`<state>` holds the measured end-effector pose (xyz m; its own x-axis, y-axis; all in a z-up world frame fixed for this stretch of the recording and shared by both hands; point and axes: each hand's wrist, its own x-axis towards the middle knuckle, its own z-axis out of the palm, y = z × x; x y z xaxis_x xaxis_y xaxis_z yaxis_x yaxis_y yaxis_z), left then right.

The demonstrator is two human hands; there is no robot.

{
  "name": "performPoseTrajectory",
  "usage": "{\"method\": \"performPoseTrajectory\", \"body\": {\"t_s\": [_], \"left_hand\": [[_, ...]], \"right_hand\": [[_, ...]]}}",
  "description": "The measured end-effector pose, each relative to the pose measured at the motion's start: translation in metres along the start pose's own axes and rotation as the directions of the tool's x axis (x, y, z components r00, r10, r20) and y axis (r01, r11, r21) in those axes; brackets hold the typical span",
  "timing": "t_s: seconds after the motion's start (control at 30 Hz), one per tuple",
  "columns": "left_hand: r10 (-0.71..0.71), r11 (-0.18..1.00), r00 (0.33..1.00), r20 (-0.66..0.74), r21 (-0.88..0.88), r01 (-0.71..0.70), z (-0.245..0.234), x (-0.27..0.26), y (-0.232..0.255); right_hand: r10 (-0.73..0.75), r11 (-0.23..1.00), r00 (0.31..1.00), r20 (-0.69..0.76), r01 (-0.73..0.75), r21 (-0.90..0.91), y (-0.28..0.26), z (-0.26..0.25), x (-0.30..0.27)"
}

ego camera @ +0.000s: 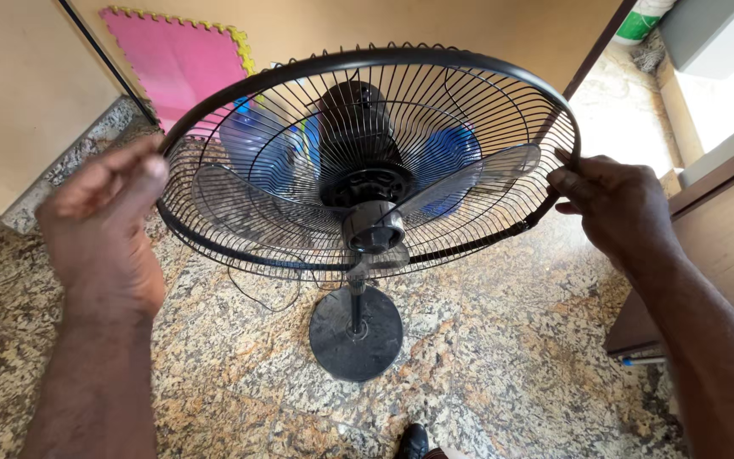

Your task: The person assembles a standing fan by attaching the front and rear wire cages to the fan head. They align the cages with the fan blades and secure them in place.

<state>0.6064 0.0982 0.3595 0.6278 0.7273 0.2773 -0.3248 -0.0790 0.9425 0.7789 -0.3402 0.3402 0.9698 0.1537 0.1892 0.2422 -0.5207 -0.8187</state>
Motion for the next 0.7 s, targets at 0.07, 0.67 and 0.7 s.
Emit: {"method": "performPoseTrajectory", "body": {"t_s": [0.07,0.67,0.7], "left_hand": [[0.102,0.995,0.993,0.052,-0.006,-0.102,0.016,0.000,0.016],[0.375,0.871,0.903,0.211,0.253,-0.421,0.036,-0.012,0.051],[0.385,0.864,0.894,0.227,0.251,-0.436,0.034,-0.012,0.052]], "right_hand": [[0.013,0.999,0.999,-0.041,-0.014,-0.034,-0.011,0.001,-0.002],[-0.086,0.986,0.996,0.015,0.087,-0.139,-0.047,-0.012,0.000],[-0.076,0.988,0.997,0.011,0.077,-0.137,-0.047,-0.012,0.000]]}}
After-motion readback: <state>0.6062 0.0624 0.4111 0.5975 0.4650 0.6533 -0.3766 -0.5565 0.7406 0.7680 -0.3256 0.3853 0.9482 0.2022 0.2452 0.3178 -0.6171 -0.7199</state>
